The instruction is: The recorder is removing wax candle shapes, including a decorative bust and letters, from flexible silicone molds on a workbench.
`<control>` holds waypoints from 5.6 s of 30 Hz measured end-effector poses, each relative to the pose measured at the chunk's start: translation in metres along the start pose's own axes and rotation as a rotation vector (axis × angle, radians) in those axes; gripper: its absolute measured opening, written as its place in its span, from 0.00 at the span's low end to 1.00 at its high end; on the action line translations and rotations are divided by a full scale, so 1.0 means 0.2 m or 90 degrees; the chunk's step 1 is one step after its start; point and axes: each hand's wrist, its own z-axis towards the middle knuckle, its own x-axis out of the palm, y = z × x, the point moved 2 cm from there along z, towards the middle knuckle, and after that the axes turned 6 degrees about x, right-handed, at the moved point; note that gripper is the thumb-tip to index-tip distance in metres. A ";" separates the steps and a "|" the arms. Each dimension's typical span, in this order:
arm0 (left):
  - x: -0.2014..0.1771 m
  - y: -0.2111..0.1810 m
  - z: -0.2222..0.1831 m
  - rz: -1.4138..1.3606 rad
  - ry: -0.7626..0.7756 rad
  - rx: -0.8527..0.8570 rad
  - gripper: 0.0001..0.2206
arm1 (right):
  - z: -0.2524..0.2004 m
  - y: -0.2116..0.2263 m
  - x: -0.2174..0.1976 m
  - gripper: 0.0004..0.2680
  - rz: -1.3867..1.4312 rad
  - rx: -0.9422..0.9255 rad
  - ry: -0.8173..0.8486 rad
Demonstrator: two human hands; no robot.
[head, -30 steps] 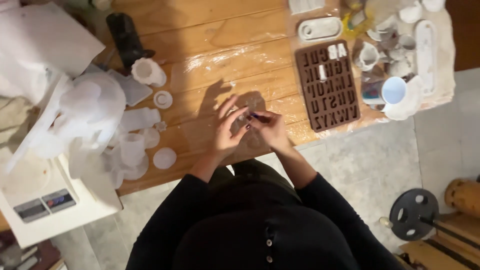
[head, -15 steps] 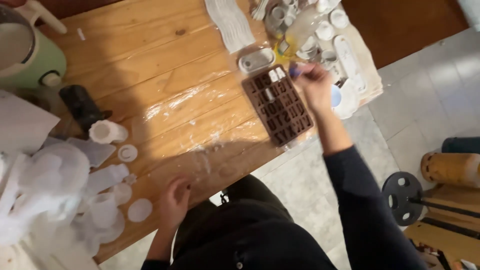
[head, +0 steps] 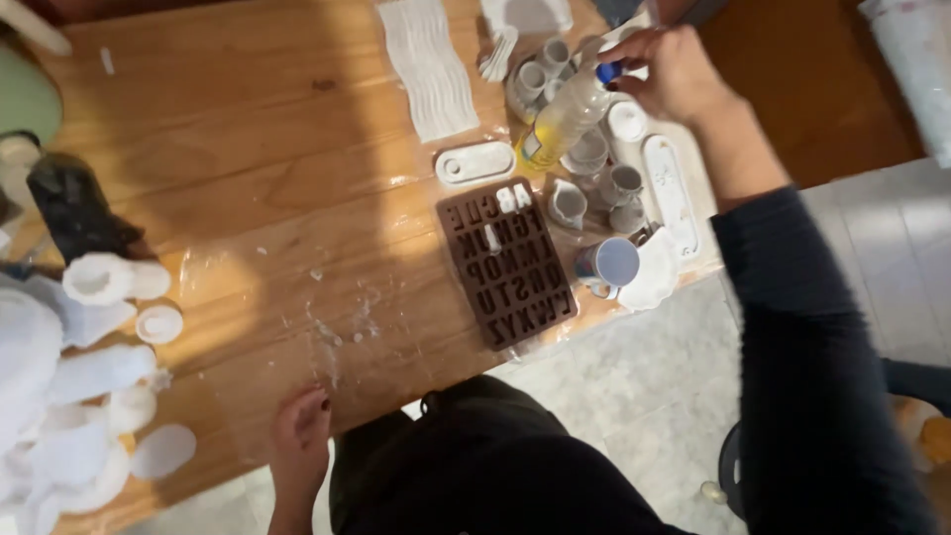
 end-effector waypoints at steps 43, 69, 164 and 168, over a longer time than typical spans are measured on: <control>1.05 -0.27 0.40 0.051 0.368 0.149 0.18 | -0.91 0.16 1.46 0.03 0.599 0.376 -0.238; 1.15 -0.01 0.59 -0.330 -0.005 -0.138 0.18 | -0.74 0.20 1.35 0.18 1.104 0.827 0.313; 0.36 -0.90 0.47 -0.066 0.022 0.361 0.27 | -0.65 1.28 1.20 0.13 1.491 0.288 0.362; 0.28 -0.96 0.46 0.049 0.019 0.542 0.29 | -0.62 1.36 1.25 0.11 1.392 0.259 0.383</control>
